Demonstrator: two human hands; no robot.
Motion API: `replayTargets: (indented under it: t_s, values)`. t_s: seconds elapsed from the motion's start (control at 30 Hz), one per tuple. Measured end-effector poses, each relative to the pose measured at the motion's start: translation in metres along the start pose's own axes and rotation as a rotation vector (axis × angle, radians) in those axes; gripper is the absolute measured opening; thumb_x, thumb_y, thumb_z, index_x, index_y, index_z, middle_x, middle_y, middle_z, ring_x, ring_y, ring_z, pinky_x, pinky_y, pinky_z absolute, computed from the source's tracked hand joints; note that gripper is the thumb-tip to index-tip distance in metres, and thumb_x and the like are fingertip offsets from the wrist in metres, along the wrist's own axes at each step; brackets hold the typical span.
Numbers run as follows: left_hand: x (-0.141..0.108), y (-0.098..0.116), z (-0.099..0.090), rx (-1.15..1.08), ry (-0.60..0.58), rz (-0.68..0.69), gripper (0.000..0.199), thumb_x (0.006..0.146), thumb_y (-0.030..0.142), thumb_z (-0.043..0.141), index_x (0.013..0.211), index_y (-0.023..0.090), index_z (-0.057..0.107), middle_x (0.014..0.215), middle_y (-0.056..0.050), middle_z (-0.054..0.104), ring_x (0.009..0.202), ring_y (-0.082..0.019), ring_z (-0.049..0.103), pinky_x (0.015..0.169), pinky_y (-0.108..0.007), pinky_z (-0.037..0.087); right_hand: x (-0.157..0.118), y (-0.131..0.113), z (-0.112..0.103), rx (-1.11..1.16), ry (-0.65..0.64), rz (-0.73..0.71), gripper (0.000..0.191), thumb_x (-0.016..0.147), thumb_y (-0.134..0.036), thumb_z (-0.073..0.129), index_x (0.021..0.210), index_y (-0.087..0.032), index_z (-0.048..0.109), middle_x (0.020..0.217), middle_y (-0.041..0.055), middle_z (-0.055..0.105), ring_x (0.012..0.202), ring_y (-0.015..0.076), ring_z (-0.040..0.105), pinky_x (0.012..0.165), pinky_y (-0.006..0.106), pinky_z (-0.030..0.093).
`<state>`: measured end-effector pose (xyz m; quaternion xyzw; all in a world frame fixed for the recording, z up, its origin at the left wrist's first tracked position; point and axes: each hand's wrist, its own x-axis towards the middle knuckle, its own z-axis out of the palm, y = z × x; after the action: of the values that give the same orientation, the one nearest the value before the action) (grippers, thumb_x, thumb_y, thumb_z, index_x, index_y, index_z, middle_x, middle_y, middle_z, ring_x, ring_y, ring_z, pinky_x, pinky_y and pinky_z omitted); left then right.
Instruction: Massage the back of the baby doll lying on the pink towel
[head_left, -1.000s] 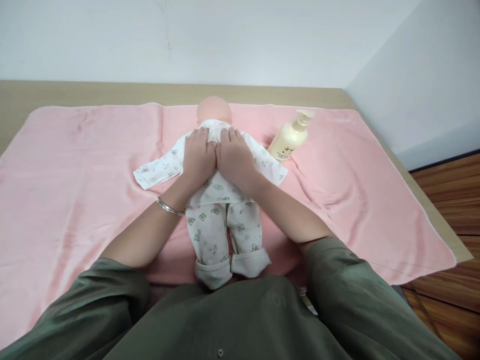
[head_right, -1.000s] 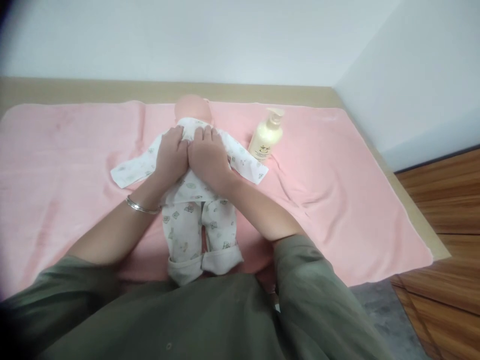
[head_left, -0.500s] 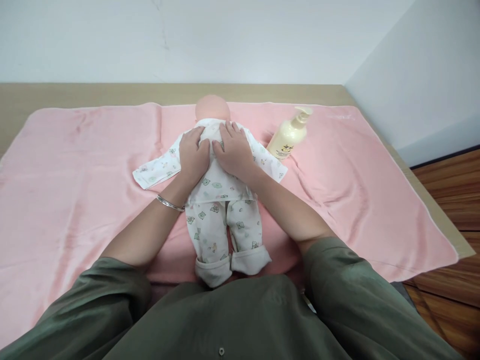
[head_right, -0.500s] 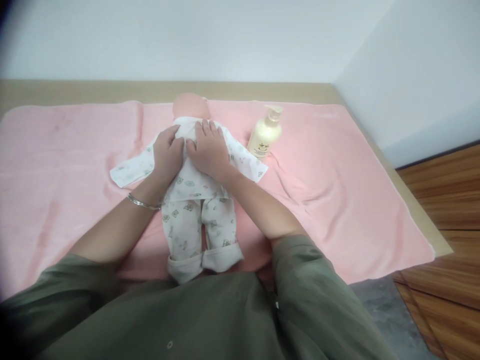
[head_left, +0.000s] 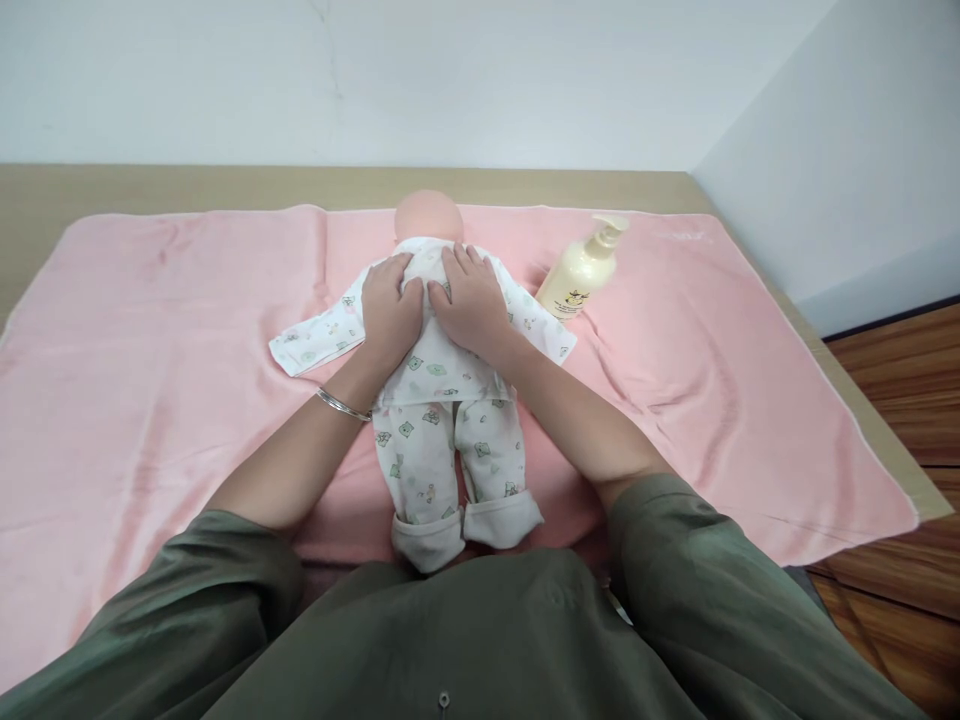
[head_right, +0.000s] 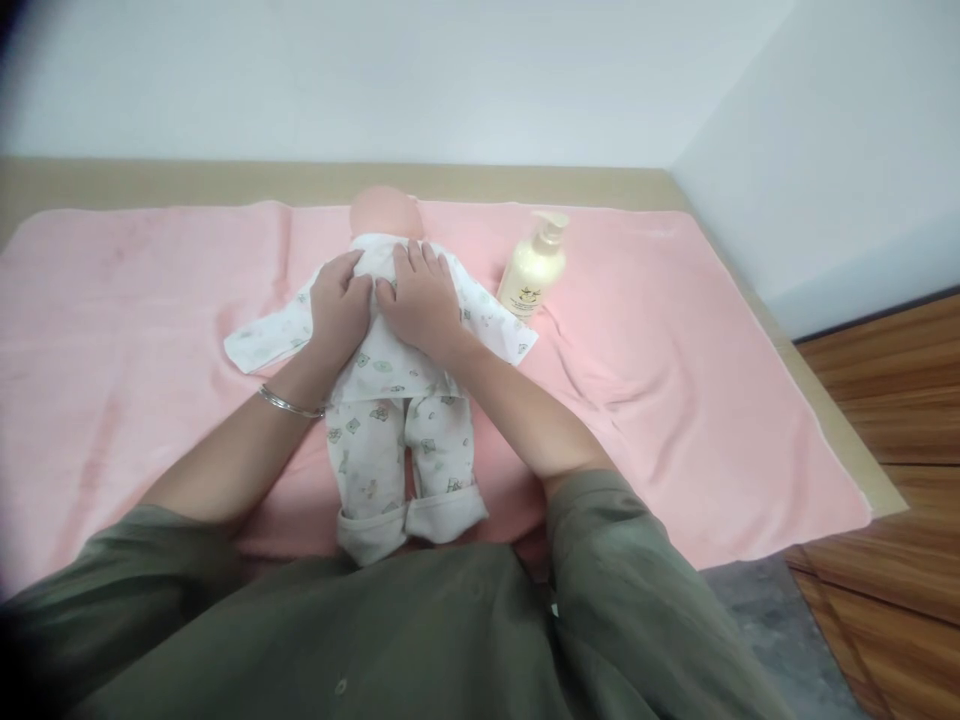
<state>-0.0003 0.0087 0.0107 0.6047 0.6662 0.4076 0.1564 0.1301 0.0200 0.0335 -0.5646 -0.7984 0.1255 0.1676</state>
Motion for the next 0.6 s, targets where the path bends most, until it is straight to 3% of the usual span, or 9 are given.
replayTargets:
  t_s: [0.1,0.2,0.3,0.43,0.53,0.6]
  values:
    - [-0.009,0.008,0.000,0.083,-0.009,0.078,0.049,0.090,0.025,0.037,0.128,0.012,0.066,0.138,-0.018,0.067,0.136,-0.033,0.057,0.125,-0.053,0.040,0.006,0.012,-0.006,-0.030,-0.043,-0.094,0.065,0.106,-0.034,0.041,0.162,-0.002,0.033,0.170,0.0213,0.030,0.162,0.0366,0.024,0.136,0.056,0.018]
    - [-0.022,0.018,0.002,0.124,-0.018,0.157,0.054,0.094,0.028,0.033,0.137,0.010,0.061,0.149,-0.019,0.060,0.147,-0.033,0.049,0.131,-0.052,0.032,0.013,0.025,-0.012,-0.035,-0.105,-0.224,0.066,0.107,-0.040,0.039,0.160,-0.001,0.035,0.169,0.0222,0.031,0.161,0.0359,0.027,0.135,0.053,0.023]
    - [-0.027,0.021,0.003,0.118,-0.039,0.182,0.055,0.094,0.026,0.031,0.138,0.009,0.060,0.154,-0.020,0.055,0.153,-0.033,0.043,0.133,-0.053,0.029,0.009,0.024,-0.015,-0.088,-0.071,-0.242,0.062,0.109,-0.038,0.031,0.157,0.001,0.039,0.165,0.0230,0.039,0.155,0.0367,0.036,0.131,0.053,0.029]
    - [-0.009,0.011,-0.001,0.030,-0.055,0.100,0.038,0.091,0.026,0.038,0.114,0.017,0.068,0.137,-0.016,0.067,0.136,-0.032,0.056,0.126,-0.053,0.039,-0.016,-0.001,-0.015,-0.171,0.014,-0.169,0.055,0.108,-0.029,0.027,0.148,0.003,0.048,0.146,0.0257,0.057,0.140,0.0389,0.051,0.122,0.054,0.039]
    - [0.004,0.004,-0.008,0.014,-0.056,0.021,0.027,0.091,0.028,0.038,0.093,0.021,0.064,0.117,-0.015,0.073,0.118,-0.031,0.064,0.116,-0.053,0.047,-0.028,-0.014,-0.014,-0.175,0.045,-0.170,0.051,0.107,-0.026,0.029,0.143,0.003,0.053,0.141,0.0253,0.061,0.138,0.0371,0.053,0.122,0.051,0.040]
    - [0.004,0.007,-0.010,0.066,-0.064,0.024,0.027,0.092,0.028,0.037,0.090,0.020,0.062,0.112,-0.017,0.072,0.116,-0.032,0.064,0.115,-0.054,0.047,-0.024,-0.011,-0.014,-0.142,0.034,-0.184,0.050,0.107,-0.025,0.028,0.142,0.001,0.055,0.144,0.0231,0.060,0.140,0.0346,0.052,0.123,0.049,0.039]
